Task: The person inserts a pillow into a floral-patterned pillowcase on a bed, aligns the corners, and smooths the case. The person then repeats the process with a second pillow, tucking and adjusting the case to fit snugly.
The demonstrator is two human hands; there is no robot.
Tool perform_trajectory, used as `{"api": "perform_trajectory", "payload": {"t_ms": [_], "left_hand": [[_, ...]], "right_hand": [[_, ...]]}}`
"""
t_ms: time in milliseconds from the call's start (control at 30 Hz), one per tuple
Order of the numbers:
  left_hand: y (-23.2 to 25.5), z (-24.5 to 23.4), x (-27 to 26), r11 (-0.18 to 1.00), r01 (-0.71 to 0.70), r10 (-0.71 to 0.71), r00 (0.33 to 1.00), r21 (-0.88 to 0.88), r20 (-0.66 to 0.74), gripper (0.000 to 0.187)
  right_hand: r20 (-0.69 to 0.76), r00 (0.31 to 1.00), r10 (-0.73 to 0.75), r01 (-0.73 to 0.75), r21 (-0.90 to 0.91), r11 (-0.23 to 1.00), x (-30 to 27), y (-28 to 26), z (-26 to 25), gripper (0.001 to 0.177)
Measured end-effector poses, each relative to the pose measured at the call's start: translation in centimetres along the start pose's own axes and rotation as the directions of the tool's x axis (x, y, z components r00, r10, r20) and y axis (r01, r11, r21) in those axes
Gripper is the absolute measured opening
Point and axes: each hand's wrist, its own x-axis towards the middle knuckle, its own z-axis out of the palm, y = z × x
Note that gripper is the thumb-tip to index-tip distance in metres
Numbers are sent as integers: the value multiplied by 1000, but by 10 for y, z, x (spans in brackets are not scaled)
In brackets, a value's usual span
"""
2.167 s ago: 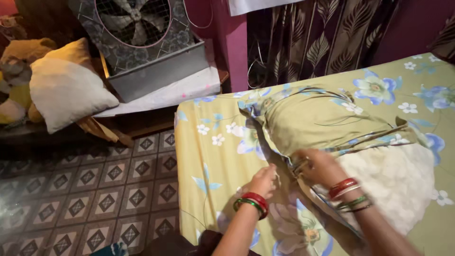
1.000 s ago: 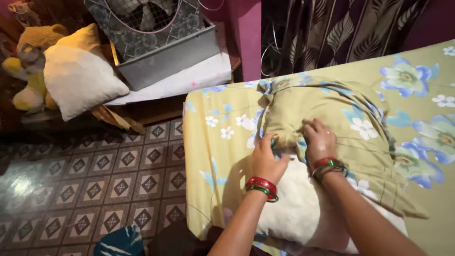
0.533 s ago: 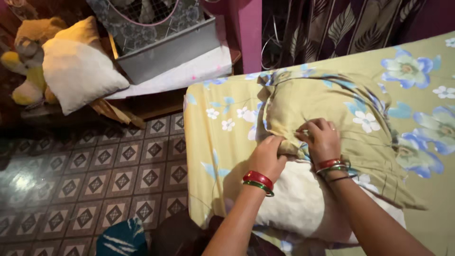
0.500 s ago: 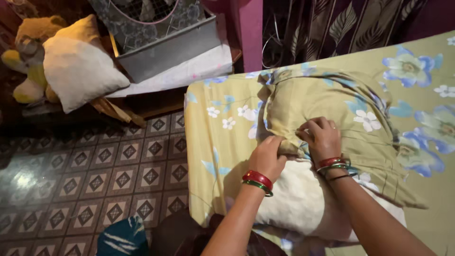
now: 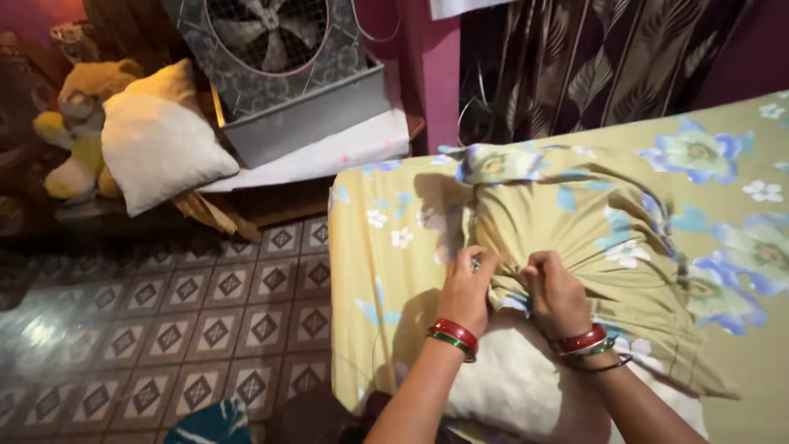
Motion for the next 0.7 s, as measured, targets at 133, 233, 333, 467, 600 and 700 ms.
{"api": "perform_trajectory", "payload": {"t_ms": [133, 233, 333, 467, 600, 700], "left_hand": [[-8, -1, 0, 978, 163, -119, 950, -132, 287, 45], [-11, 2, 1, 986, 165, -147, 940, -33, 307, 42], [-8, 4, 1, 965, 259, -255, 896, 38, 364, 52], [-7, 2, 5, 868, 488, -475, 760, 93, 443, 85], [-16, 2, 11, 863, 505, -454, 745, 32, 488, 89], [-19, 9, 8, 856, 513, -486, 755, 63, 440, 65]], "right_hand": [[242, 967, -77, 79, 4, 997, 27, 0, -11, 22], [270, 951, -151, 160, -14, 987, 52, 0, -16, 31], [351, 875, -333, 419, -208, 884, 72, 1, -14, 45], [394, 850, -350, 469, -260, 844, 77, 9, -2, 40], [398, 894, -204, 343, -317, 884, 75, 15, 15, 28], [321, 914, -249, 361, -358, 861, 58, 12, 20, 17]]}}
